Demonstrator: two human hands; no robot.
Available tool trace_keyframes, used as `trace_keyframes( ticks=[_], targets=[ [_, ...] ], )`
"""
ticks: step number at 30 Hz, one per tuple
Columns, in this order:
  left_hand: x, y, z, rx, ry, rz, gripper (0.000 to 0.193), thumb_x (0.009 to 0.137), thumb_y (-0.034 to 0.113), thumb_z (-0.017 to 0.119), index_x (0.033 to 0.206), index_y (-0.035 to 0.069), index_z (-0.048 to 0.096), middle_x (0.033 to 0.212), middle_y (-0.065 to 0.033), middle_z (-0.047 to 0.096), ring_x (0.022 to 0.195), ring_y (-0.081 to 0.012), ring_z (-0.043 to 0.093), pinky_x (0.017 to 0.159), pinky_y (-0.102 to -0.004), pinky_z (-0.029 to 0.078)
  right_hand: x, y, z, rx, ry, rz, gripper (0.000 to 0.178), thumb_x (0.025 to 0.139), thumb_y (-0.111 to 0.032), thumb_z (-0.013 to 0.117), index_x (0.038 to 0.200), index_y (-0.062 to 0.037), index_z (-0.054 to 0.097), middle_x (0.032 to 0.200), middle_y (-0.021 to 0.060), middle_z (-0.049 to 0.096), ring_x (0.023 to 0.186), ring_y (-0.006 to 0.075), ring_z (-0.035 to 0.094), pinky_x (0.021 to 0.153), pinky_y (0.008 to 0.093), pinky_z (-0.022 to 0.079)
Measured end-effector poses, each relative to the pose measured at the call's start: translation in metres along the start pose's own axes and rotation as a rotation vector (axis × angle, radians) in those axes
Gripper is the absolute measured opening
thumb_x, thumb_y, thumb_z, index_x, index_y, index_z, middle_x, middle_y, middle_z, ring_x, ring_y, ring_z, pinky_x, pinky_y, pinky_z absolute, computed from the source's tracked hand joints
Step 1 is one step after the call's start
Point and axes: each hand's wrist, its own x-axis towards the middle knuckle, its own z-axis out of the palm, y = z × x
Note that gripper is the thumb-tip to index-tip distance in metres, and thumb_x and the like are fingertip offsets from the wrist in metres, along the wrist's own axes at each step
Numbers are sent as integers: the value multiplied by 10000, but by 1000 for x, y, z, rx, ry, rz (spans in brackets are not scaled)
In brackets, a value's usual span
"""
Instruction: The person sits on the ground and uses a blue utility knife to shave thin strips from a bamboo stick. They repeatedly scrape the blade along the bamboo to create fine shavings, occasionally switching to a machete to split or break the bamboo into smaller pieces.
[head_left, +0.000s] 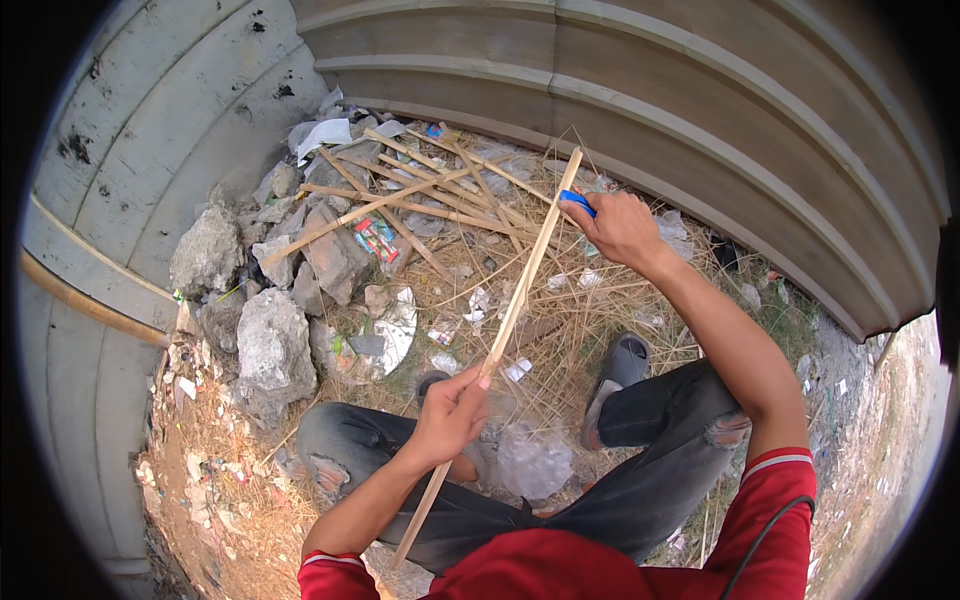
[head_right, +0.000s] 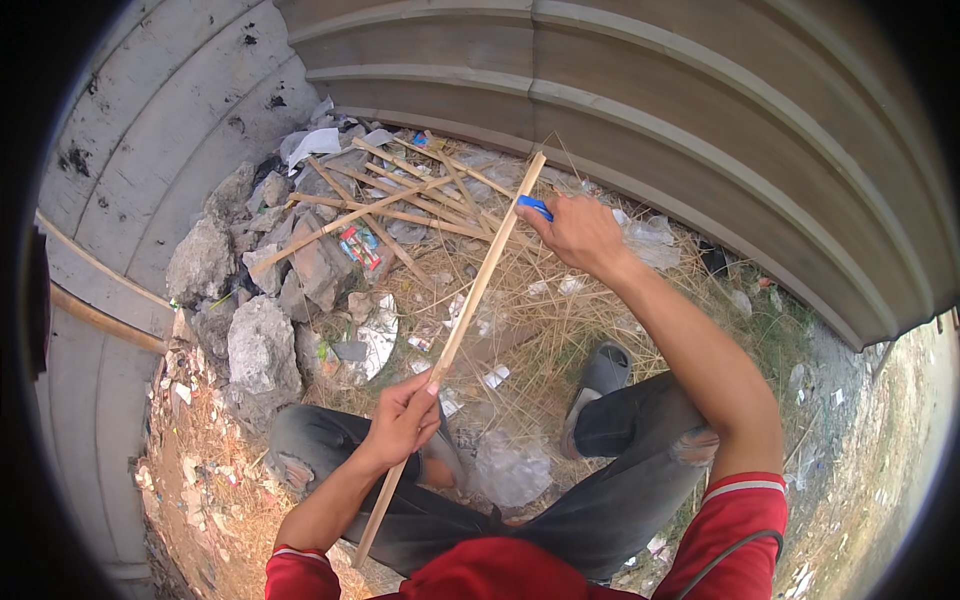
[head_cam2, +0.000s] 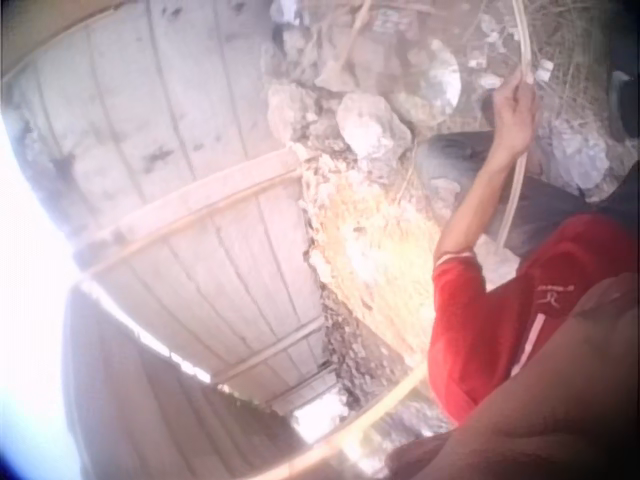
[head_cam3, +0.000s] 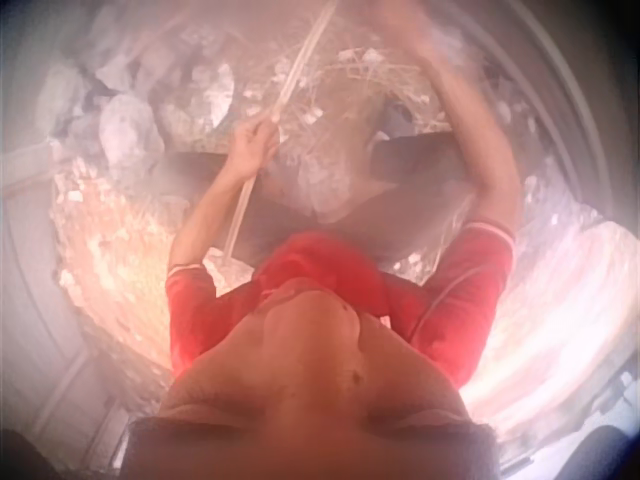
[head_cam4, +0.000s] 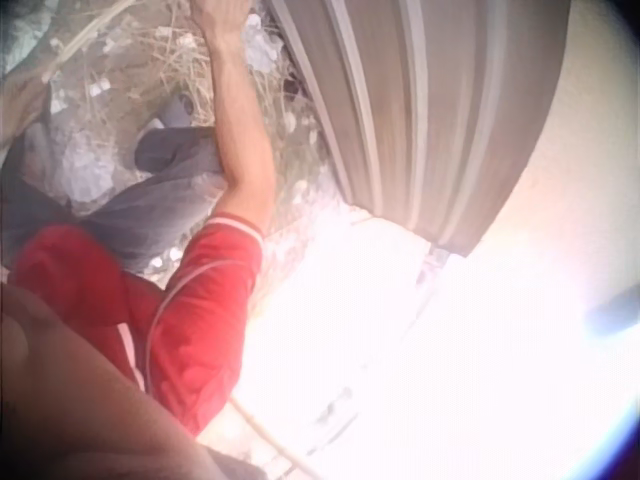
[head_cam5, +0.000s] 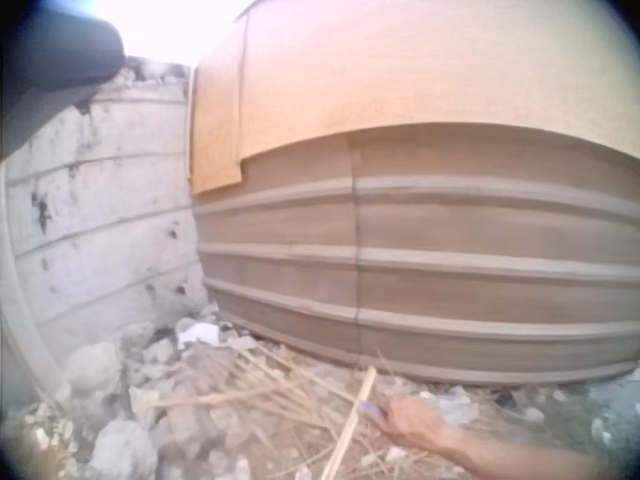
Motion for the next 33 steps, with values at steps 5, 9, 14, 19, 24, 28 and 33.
trace_keyframes(
  ticks=[5,9,14,19,24,28,33],
  targets=[
    [-1,-4,-1,20,-15,22,406,1094,193,453,1456,12,489,597,74,352,463,-28,331,425,-219,273,9,16,10,-77,137,-18,612,996,-563,518,758,-29,699,666,215,657,659,423,666,573,517,529],
    [-4,-7,-2,25,-3,21,388,1095,197,449,1422,-2,513,606,78,341,466,-26,322,427,-220,273,20,21,11,-95,103,27,627,991,-587,504,798,-31,720,705,222,677,697,432,677,609,517,544],
    [-12,-4,-5,16,17,13,374,1094,188,447,1403,-10,523,617,82,323,475,-26,310,432,-221,271,33,16,12,-84,31,115,682,988,-628,467,861,-15,737,775,241,698,771,441,691,682,524,558],
    [-16,-14,-16,6,11,-10,385,1092,200,455,1408,-9,523,614,76,331,478,-30,322,436,-222,275,45,23,27,-70,66,239,685,1003,-608,437,897,1,731,867,262,712,860,456,695,751,528,564],
    [-48,-40,-35,97,8,-52,388,1092,219,460,1413,14,532,601,63,375,463,-33,353,419,-211,284,43,95,-18,-73,162,492,677,1001,-590,439,928,16,734,910,300,705,938,485,679,863,532,543],
    [-25,-31,-36,-37,133,34,406,1091,218,458,1455,44,506,610,54,384,448,-35,346,395,-208,281,23,79,-2,13,27,361,661,996,-579,470,889,26,713,824,257,708,821,444,692,755,490,535],
    [-21,-11,-26,-169,158,114,443,1093,211,442,1515,76,446,635,32,384,447,-51,338,400,-211,292,21,-25,-31,593,-75,247,637,901,-630,641,820,1,671,597,47,497,596,170,487,586,364,393]
  ],
)
